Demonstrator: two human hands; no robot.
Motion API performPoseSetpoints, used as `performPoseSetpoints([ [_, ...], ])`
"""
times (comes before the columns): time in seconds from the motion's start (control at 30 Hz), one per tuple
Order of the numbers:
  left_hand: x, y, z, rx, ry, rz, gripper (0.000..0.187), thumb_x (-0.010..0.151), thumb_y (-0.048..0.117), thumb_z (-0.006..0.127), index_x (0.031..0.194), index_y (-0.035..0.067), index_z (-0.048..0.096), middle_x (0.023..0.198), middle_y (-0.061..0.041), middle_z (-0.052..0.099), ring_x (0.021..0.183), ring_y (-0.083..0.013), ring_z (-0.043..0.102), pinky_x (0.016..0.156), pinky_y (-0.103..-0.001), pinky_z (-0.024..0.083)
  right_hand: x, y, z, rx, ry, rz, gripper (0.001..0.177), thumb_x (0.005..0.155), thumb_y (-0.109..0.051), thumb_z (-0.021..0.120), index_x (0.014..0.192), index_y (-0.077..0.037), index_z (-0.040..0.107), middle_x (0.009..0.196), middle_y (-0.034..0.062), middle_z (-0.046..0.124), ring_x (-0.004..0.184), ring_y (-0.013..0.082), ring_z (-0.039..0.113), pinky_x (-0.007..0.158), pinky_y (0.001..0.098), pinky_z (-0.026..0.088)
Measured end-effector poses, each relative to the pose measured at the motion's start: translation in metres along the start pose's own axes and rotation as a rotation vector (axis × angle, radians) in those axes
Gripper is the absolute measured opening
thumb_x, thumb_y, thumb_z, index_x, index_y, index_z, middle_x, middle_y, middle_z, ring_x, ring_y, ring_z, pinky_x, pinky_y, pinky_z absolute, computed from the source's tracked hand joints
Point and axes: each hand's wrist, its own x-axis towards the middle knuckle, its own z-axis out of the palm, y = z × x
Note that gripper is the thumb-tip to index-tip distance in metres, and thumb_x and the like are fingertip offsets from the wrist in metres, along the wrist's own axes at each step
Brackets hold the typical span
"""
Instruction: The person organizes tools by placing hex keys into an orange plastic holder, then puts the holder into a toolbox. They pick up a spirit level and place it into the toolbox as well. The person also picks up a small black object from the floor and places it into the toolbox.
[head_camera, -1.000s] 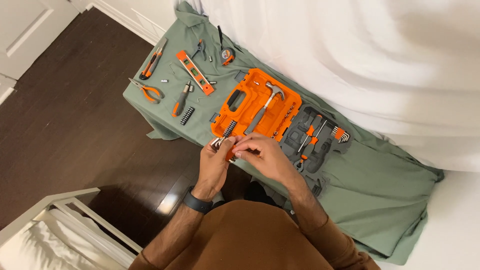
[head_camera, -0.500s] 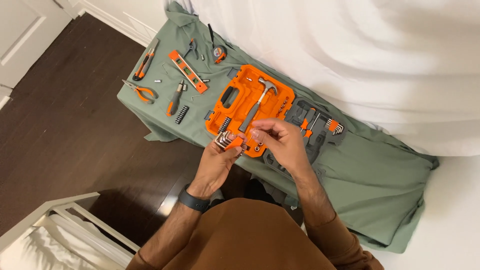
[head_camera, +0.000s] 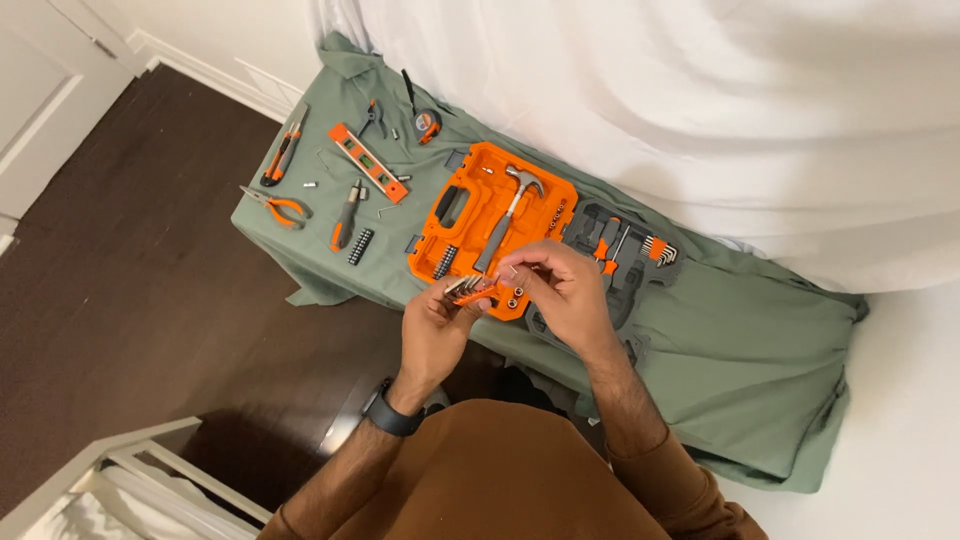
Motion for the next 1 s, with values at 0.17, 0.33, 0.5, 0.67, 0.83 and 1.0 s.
performPoseSetpoints([
  [0.17,0.0,0.013,-0.002,0.018,-0.032,0.015,0.016,0.087,0.002,0.079,0.103,0.0,0.076,0.082,-0.01,0.075,0.079,-0.0069,0.059,0.069,-0.023,0.057,-0.001,-0.004,0.008,-0.014,-0.005,-0.03,0.009,0.097,-0.007,0.071,0.104,-0.003,0.076,0.082,0.013,0.077,0.078,0.0173,0.073,0.067,0.0307,0.062],
  [0.33,-0.003,0.018,-0.009,0.002,-0.037,0.02,0.019,0.087,0.001,0.079,0.105,-0.001,0.076,0.085,-0.011,0.077,0.082,-0.0088,0.06,0.074,-0.025,0.058,0.0,-0.006,0.015,-0.037,-0.033,-0.058,0.01,0.099,-0.005,0.068,0.106,-0.003,0.075,0.083,0.0126,0.075,0.077,0.0179,0.072,0.064,0.0291,0.06],
  [0.5,-0.004,0.011,-0.017,0.005,-0.039,0.037,0.02,0.085,0.0,0.081,0.105,-0.001,0.077,0.084,-0.011,0.077,0.082,-0.0088,0.06,0.076,-0.025,0.058,0.0,-0.008,0.022,-0.093,-0.058,-0.107,0.009,0.099,-0.004,0.067,0.103,-0.003,0.075,0.083,0.0107,0.072,0.072,0.017,0.069,0.06,0.0281,0.058],
  [0.67,-0.005,0.005,-0.025,0.016,-0.027,0.027,0.022,0.085,0.001,0.081,0.106,-0.001,0.077,0.084,-0.011,0.076,0.083,-0.009,0.059,0.078,-0.024,0.058,0.002,-0.011,0.026,-0.098,-0.096,-0.116,0.01,0.099,-0.001,0.066,0.104,-0.003,0.075,0.085,0.0107,0.071,0.075,0.017,0.068,0.063,0.0301,0.057],
  [0.83,-0.006,0.0,-0.03,0.012,-0.011,0.03,0.022,0.084,0.001,0.081,0.106,-0.002,0.076,0.084,-0.011,0.076,0.083,-0.0092,0.06,0.079,-0.024,0.058,0.004,-0.008,0.029,-0.112,-0.113,-0.127,0.01,0.098,-0.001,0.067,0.103,-0.003,0.076,0.087,0.0095,0.073,0.079,0.0156,0.068,0.066,0.0312,0.058],
  [1.0,-0.007,0.005,-0.03,0.041,-0.021,0.019,0.022,0.084,0.002,0.081,0.105,-0.001,0.077,0.082,-0.011,0.076,0.081,-0.0084,0.059,0.074,-0.025,0.059,0.005,-0.012,0.027,-0.132,-0.178,-0.123,0.015,0.099,0.0,0.065,0.105,-0.007,0.077,0.09,0.0087,0.073,0.079,0.0191,0.068,0.068,0.0317,0.057],
])
